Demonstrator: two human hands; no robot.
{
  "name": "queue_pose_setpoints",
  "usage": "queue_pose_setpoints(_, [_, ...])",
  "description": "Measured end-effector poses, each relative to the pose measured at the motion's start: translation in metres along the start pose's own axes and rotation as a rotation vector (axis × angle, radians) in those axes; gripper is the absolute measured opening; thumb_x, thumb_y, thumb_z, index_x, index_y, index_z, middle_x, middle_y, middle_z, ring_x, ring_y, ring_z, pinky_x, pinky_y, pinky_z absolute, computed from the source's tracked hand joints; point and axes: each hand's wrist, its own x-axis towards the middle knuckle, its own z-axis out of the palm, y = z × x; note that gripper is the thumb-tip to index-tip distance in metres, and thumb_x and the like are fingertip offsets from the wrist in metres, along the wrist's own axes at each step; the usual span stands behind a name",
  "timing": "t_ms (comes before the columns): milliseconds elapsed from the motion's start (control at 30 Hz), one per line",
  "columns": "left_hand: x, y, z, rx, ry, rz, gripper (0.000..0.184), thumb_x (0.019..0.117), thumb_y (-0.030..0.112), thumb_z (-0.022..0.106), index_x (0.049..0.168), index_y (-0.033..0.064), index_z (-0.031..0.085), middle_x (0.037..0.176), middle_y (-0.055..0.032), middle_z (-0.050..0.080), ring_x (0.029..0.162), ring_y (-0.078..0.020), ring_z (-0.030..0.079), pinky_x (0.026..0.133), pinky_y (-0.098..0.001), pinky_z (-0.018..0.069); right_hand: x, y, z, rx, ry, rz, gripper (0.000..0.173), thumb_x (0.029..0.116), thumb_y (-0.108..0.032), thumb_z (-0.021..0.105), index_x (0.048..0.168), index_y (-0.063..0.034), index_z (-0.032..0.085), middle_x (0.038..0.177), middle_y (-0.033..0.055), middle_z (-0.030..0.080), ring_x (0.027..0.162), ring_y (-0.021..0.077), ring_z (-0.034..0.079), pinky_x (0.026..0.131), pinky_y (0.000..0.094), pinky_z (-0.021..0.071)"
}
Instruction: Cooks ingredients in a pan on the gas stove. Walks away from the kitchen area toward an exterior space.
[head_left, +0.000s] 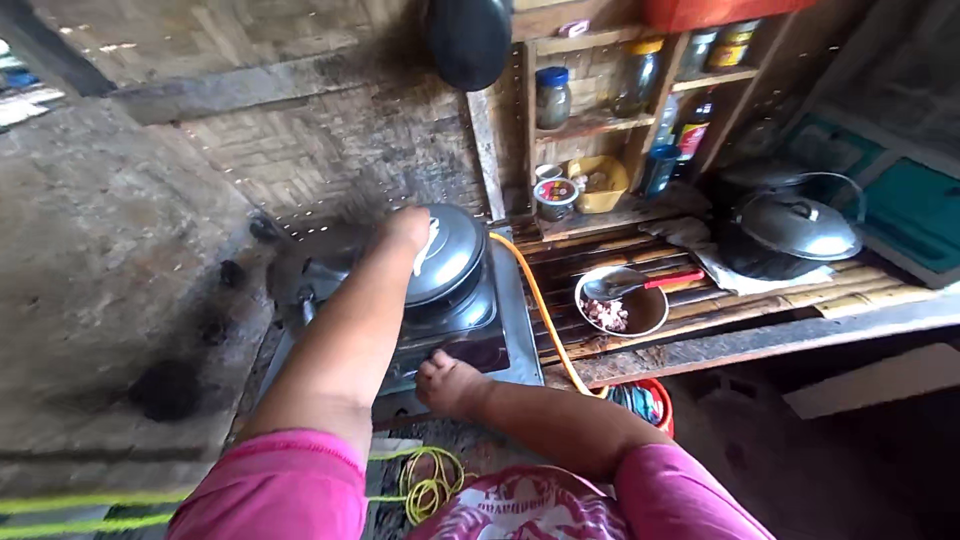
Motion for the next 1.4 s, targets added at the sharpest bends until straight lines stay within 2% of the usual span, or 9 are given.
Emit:
queue_pose_setpoints(300, [0.002, -0.001, -0.008, 0.107, -0.069, 0.079, 0.022, 0.0963, 0.014, 0.065, 0.108, -0.0037, 0.07, 0.119, -0.0288, 0.067, 0.113, -0.0493, 0.064, 0.087, -0.0703, 0.0509, 0.023, -0.024, 0.006, -0.152, -0.056, 0.143, 0.033, 0.1021, 0.006, 0.041, 0.127, 0.0067, 0.062, 0.139, 0.0205, 0.059, 0.135, 0.0351, 0.051, 0.113, 0.0529, 0.0368])
queue_pose_setpoints(533, [0.018, -0.005, -0.004, 0.134, -0.055, 0.148, 0.023, 0.0913, 0.013, 0.071, 0.103, -0.0064, 0.069, 0.114, -0.0308, 0.067, 0.111, -0.0493, 0.065, 0.087, -0.0697, 0.0513, 0.031, -0.021, 0.04, -0.238, 0.203, 0.104, 0.031, 0.0986, 0.005, 0.047, 0.112, -0.0035, 0.074, 0.125, 0.0111, 0.068, 0.127, 0.0292, 0.059, 0.118, 0.0473, 0.0365])
queue_pose_setpoints(733, [0.028, -0.017, 0.012, 0.001, 0.011, 0.171, 0.028, 0.0942, 0.01, 0.067, 0.116, -0.0065, 0.065, 0.117, -0.0331, 0.066, 0.112, -0.0526, 0.063, 0.088, -0.0729, 0.049, -0.004, -0.024, 0.026, -0.232, 0.339, 0.109, 0.028, 0.0958, 0.0, 0.058, 0.115, -0.0156, 0.072, 0.125, 0.0028, 0.068, 0.124, 0.0251, 0.061, 0.115, 0.0531, 0.0394])
queue_pose_setpoints(800, [0.031, -0.019, 0.014, -0.027, 0.025, 0.158, 0.027, 0.0948, 0.009, 0.066, 0.118, -0.0058, 0.065, 0.118, -0.0332, 0.066, 0.112, -0.0532, 0.063, 0.089, -0.073, 0.049, -0.04, -0.019, 0.004, -0.107, 0.306, 0.258, 0.032, 0.0936, -0.007, 0.065, 0.124, -0.0181, 0.069, 0.132, 0.0037, 0.066, 0.13, 0.028, 0.057, 0.114, 0.0555, 0.0404])
queue_pose_setpoints(967, [0.038, -0.025, 0.02, -0.078, 0.051, 0.152, 0.027, 0.0948, 0.007, 0.067, 0.118, -0.0064, 0.065, 0.118, -0.0339, 0.065, 0.114, -0.0536, 0.062, 0.09, -0.0729, 0.0486, -0.181, 0.07, -0.007, 0.186, 0.586, 1.044, 0.015, 0.0918, -0.013, 0.065, 0.101, -0.0083, 0.075, 0.106, 0.0144, 0.073, 0.107, 0.0341, 0.069, 0.093, 0.0562, 0.0543])
queue_pose_setpoints(1033, [0.036, -0.022, 0.024, -0.094, 0.071, 0.136, 0.027, 0.0937, 0.006, 0.068, 0.117, -0.007, 0.065, 0.118, -0.0336, 0.065, 0.114, -0.053, 0.062, 0.091, -0.0726, 0.0483, -0.249, 0.119, 0.004, 0.444, 0.667, 1.464, 0.024, 0.0933, -0.018, 0.068, 0.112, -0.0039, 0.073, 0.113, 0.0198, 0.071, 0.113, 0.0369, 0.066, 0.099, 0.0581, 0.0512])
queue_pose_setpoints(1100, [0.031, -0.022, 0.022, -0.105, 0.072, 0.096, 0.028, 0.0939, 0.007, 0.068, 0.118, -0.0063, 0.065, 0.119, -0.032, 0.065, 0.115, -0.0526, 0.061, 0.093, -0.0722, 0.0481, -0.305, 0.16, 0.026, 0.793, 0.821, 1.665, 0.044, 0.0918, -0.018, 0.069, 0.13, 0.0024, 0.061, 0.124, 0.0255, 0.065, 0.115, 0.0378, 0.064, 0.099, 0.0565, 0.052])
queue_pose_setpoints(1200, [0.024, -0.018, 0.013, -0.137, 0.076, 0.027, 0.031, 0.094, 0.007, 0.068, 0.123, -0.0046, 0.064, 0.123, -0.0313, 0.064, 0.117, -0.0521, 0.061, 0.094, -0.0728, 0.0471, -0.342, 0.192, 0.054, 1.3, 0.864, 1.674, 0.061, 0.0947, -0.012, 0.063, 0.151, -0.0053, 0.04, 0.134, 0.0242, 0.057, 0.105, 0.0329, 0.064, 0.083, 0.0502, 0.0552])
queue_pose_setpoints(1400, [0.015, -0.006, 0.01, -0.118, 0.086, -0.078, 0.034, 0.0963, 0.005, 0.064, 0.13, 0.0001, 0.061, 0.126, -0.0289, 0.064, 0.121, -0.0501, 0.06, 0.097, -0.0693, 0.0483, -0.35, 0.219, 0.067, 1.702, 0.637, 1.451, 0.05, 0.1033, -0.028, 0.056, 0.149, -0.0129, 0.042, 0.116, 0.0196, 0.063, 0.079, 0.0282, 0.066, 0.066, 0.0439, 0.0563])
